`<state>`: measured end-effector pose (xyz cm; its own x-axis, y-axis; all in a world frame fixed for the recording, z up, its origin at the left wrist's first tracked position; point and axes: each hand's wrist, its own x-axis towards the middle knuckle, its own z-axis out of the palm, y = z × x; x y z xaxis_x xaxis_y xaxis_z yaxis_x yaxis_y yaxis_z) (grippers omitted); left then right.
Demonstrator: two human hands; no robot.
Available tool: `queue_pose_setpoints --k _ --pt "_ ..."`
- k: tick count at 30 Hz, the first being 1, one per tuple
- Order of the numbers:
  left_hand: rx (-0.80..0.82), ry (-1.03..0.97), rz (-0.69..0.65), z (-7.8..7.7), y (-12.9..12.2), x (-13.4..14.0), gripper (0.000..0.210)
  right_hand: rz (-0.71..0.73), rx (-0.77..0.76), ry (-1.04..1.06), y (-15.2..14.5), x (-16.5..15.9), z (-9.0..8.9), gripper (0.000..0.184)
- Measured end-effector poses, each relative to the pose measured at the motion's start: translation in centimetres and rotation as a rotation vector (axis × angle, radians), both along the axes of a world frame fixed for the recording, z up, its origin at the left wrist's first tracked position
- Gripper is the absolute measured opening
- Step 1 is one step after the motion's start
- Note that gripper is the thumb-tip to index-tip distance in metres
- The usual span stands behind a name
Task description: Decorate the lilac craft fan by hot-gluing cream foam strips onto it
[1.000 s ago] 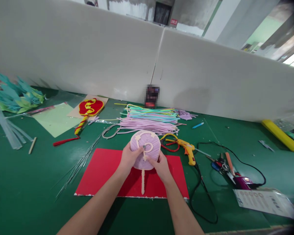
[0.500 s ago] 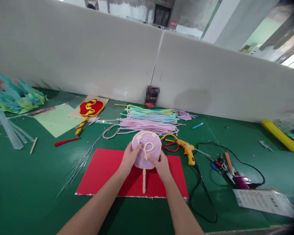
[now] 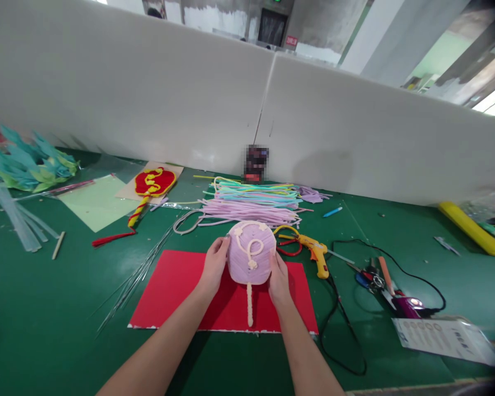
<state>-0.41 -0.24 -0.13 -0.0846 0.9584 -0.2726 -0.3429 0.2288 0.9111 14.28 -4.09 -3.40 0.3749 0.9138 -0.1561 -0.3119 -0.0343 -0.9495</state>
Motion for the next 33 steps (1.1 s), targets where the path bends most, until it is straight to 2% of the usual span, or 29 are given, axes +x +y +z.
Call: queue_pose_setpoints --k 6,11,15,18,21,29,33 --pt "-0.013 -0.094 -0.038 0.5 -0.1 0.1 0.033 -0.062 -0.016 0.062 0.1 -0.1 0.4 0.048" --pt "-0.075 -0.274 -0.108 0.5 0.0 0.4 0.030 0.027 0.047 0.142 -0.3 -0.5 1.8 0.048" --pt "-0.183 -0.477 -0.295 1.0 -0.1 0.2 0.016 0.131 0.102 0.173 -0.4 -0.5 3.0 0.047" --pt "-0.246 -0.623 -0.436 1.8 -0.6 -0.2 0.022 0.168 0.126 0.180 -0.4 -0.4 3.1 0.047" --pt "-0.267 -0.735 -0.512 2.0 -1.2 -0.3 0.025 0.179 0.135 0.176 -0.4 -0.3 2.9 0.047" --pt "-0.368 -0.773 -0.848 -0.5 -0.8 0.6 0.028 0.161 0.121 0.099 -0.5 -0.3 2.5 0.045" --pt "-0.429 -0.712 -0.997 -1.2 -1.1 0.9 0.029 0.140 0.109 0.009 -0.7 -0.1 2.2 0.035"
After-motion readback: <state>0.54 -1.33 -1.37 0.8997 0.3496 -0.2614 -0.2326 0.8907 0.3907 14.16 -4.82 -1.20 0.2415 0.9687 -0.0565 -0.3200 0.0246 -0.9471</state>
